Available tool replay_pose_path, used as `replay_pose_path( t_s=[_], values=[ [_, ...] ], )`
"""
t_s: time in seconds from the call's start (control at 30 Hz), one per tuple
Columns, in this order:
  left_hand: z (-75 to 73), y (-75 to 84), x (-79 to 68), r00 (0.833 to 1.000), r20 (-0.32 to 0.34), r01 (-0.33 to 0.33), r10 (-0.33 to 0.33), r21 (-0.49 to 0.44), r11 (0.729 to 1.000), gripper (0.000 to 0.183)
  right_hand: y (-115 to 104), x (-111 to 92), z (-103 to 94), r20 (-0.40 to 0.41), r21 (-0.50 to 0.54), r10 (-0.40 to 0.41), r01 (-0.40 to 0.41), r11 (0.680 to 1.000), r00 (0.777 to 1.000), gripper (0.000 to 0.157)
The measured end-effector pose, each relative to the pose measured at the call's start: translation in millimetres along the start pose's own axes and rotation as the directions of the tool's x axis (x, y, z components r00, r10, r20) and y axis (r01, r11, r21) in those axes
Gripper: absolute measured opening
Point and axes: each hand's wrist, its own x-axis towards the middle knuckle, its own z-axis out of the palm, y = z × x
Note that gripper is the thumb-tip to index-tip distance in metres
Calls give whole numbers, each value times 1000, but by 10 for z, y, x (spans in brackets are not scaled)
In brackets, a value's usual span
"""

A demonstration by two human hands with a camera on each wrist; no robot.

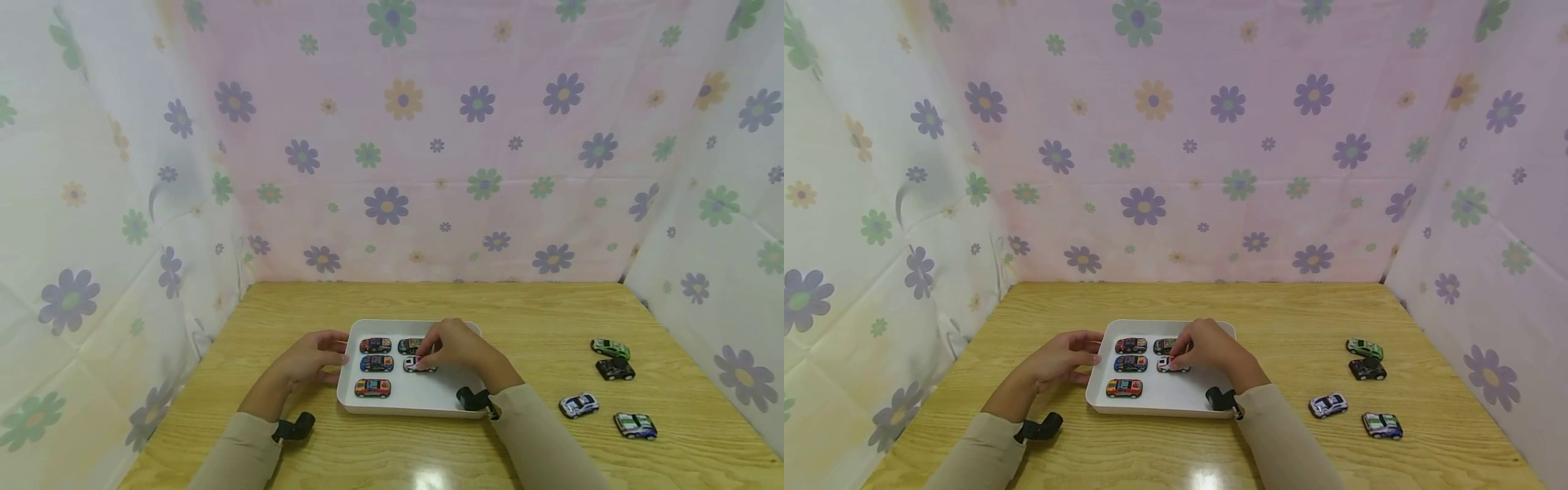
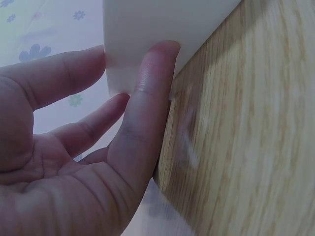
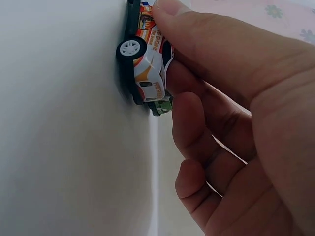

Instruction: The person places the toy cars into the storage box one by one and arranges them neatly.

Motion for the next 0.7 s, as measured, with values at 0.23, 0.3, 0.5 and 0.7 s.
replay_pose_path(
  t_s=[0.23, 0.3, 0.5, 0.7],
  values=[
    [-4, 0, 8, 1000, 8, -9, 9, -7, 1000, 55, -9, -2, 1, -1, -12, -2, 2, 1000, 1000, 11],
    [-6, -5, 10, 1000, 9, -9, 9, -7, 1000, 55, -12, -4, -1, 1, -11, -2, 2, 1000, 1000, 10],
    [-5, -7, 7, 1000, 10, -10, 10, -4, 1000, 55, -24, -15, -8, 4, -4, 5, -5, 1000, 1000, 10],
    [-7, -1, 7, 1000, 5, -11, 11, 0, 1000, 54, -4, -4, -3, 2, 0, 8, -8, 1000, 1000, 11]
  ],
)
